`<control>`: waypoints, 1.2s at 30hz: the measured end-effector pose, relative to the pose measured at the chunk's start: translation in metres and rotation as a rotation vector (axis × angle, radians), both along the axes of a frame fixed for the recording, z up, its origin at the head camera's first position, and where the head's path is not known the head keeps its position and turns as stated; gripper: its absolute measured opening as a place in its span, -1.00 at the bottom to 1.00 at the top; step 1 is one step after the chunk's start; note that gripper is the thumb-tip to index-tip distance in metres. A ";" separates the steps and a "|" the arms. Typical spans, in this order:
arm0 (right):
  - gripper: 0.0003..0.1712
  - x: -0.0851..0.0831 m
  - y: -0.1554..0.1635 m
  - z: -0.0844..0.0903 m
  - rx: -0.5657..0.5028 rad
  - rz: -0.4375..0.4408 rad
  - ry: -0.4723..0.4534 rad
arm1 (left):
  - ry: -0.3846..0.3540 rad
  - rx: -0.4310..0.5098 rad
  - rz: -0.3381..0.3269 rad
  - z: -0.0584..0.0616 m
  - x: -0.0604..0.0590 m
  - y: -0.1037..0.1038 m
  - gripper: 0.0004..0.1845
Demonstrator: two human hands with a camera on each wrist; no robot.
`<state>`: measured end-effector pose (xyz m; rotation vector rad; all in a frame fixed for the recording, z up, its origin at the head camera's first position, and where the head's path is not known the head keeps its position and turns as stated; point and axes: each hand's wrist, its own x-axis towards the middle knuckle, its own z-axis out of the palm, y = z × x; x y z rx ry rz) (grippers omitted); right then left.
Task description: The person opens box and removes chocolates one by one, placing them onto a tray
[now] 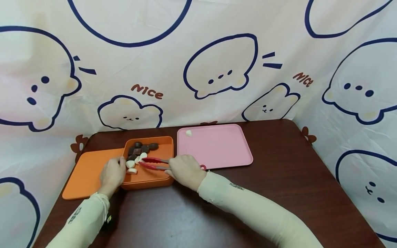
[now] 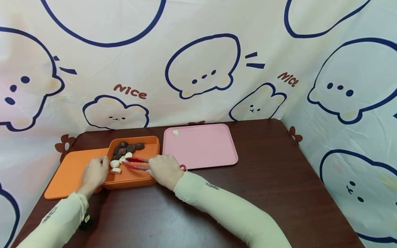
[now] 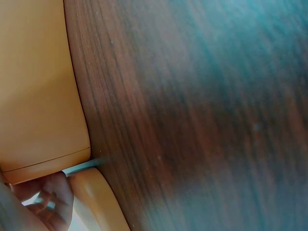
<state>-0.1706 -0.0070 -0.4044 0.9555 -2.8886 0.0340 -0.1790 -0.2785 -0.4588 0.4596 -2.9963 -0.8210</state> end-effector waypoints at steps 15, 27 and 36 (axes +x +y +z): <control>-0.62 0.000 0.016 0.006 -0.029 -0.031 -0.030 | 0.000 0.003 0.004 -0.002 0.001 0.000 -0.44; -0.63 -0.002 0.036 0.009 -0.124 -0.069 -0.036 | 0.009 0.005 0.004 -0.002 0.002 0.001 -0.43; -0.62 -0.001 0.057 0.009 -0.200 -0.089 -0.004 | 0.018 -0.004 0.002 -0.003 0.000 0.000 -0.42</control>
